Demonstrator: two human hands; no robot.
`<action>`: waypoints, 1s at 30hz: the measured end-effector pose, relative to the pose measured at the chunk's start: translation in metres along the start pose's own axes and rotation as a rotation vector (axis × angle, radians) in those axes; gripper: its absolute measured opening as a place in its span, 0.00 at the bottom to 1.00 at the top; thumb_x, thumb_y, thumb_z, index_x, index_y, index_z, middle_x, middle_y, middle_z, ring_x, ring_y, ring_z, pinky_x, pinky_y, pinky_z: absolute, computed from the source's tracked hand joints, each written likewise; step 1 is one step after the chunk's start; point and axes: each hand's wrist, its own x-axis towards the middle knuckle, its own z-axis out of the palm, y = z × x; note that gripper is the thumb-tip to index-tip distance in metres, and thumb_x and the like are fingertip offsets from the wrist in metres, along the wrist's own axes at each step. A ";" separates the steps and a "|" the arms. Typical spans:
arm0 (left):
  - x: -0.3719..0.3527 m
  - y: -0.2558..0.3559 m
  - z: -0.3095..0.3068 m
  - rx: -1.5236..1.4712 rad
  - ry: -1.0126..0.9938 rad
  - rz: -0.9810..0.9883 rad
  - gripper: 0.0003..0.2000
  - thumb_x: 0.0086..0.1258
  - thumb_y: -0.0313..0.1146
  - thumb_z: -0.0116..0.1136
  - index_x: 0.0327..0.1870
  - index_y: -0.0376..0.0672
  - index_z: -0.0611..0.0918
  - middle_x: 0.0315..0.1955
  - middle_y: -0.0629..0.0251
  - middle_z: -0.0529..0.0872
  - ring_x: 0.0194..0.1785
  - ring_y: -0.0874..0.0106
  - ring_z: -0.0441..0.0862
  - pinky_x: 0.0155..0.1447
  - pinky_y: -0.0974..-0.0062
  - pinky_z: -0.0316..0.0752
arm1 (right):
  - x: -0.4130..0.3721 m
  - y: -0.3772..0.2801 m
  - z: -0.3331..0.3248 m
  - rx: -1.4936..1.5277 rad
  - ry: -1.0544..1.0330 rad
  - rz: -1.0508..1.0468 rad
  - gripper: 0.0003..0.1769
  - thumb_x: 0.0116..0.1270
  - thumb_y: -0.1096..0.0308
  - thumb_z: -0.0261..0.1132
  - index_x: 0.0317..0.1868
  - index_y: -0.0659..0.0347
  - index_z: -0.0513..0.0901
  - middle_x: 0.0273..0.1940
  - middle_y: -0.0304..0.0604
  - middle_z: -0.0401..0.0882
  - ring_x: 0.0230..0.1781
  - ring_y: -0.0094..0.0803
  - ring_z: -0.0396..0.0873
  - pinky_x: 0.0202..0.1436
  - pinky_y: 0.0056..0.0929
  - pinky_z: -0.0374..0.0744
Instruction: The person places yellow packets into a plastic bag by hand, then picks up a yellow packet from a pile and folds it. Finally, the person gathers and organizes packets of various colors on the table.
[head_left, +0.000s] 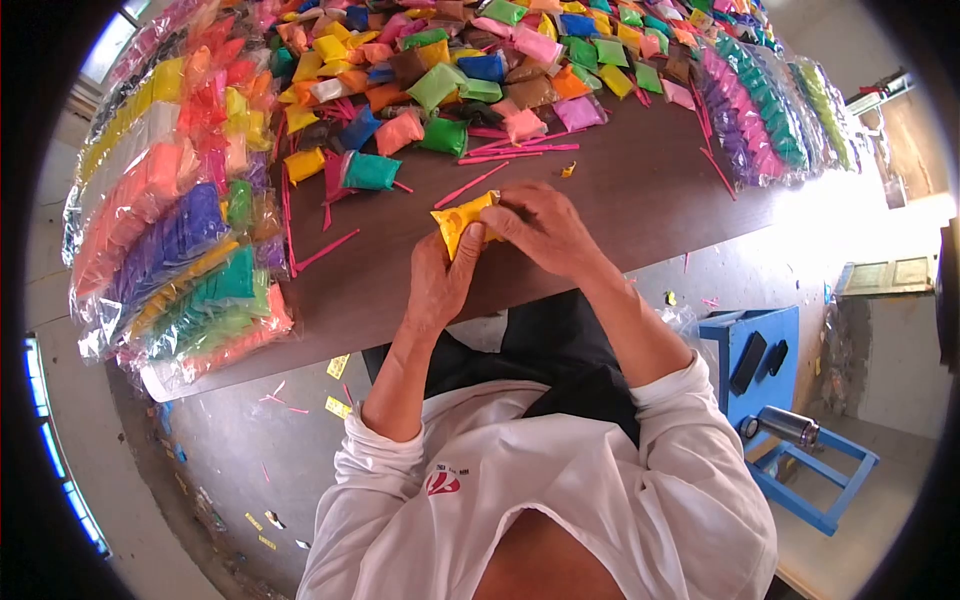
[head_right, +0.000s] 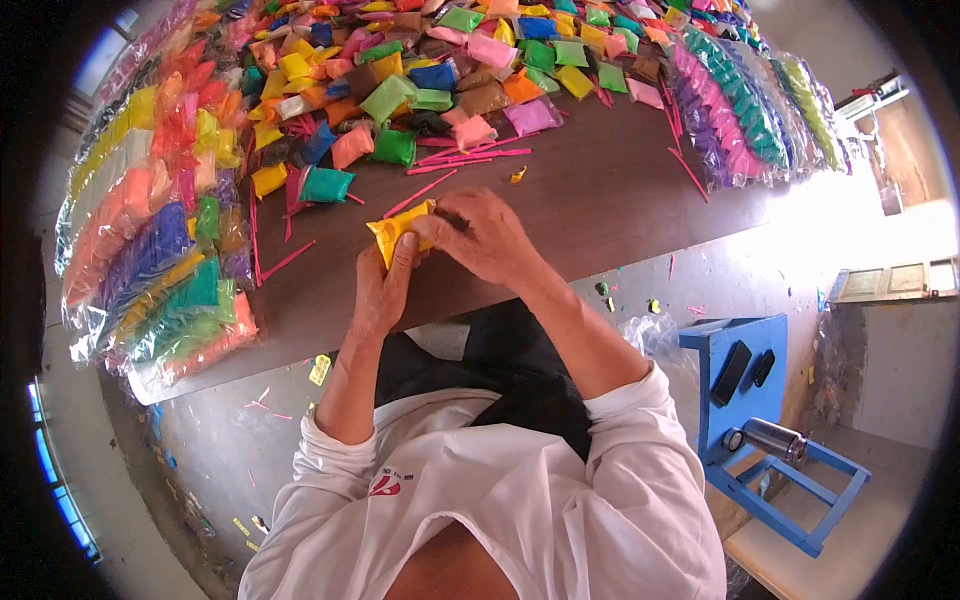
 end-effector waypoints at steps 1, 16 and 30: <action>0.000 0.000 0.000 -0.005 0.003 0.006 0.22 0.76 0.51 0.54 0.45 0.36 0.81 0.33 0.70 0.83 0.35 0.80 0.76 0.40 0.80 0.71 | 0.003 -0.009 -0.001 0.275 -0.137 0.175 0.18 0.69 0.56 0.66 0.39 0.67 0.84 0.31 0.46 0.82 0.32 0.32 0.78 0.35 0.32 0.75; -0.002 -0.002 -0.004 -0.167 -0.077 -0.060 0.22 0.75 0.51 0.56 0.46 0.36 0.81 0.35 0.71 0.82 0.38 0.81 0.74 0.43 0.81 0.69 | 0.001 0.004 -0.002 0.400 -0.191 0.251 0.14 0.73 0.63 0.62 0.38 0.69 0.82 0.28 0.37 0.77 0.30 0.20 0.70 0.34 0.26 0.72; -0.001 0.009 0.001 -0.249 -0.008 -0.053 0.26 0.77 0.57 0.49 0.47 0.38 0.81 0.35 0.68 0.83 0.38 0.80 0.76 0.44 0.81 0.71 | 0.002 0.002 -0.011 0.805 -0.167 0.461 0.16 0.72 0.58 0.65 0.49 0.63 0.86 0.35 0.32 0.81 0.32 0.18 0.74 0.37 0.18 0.74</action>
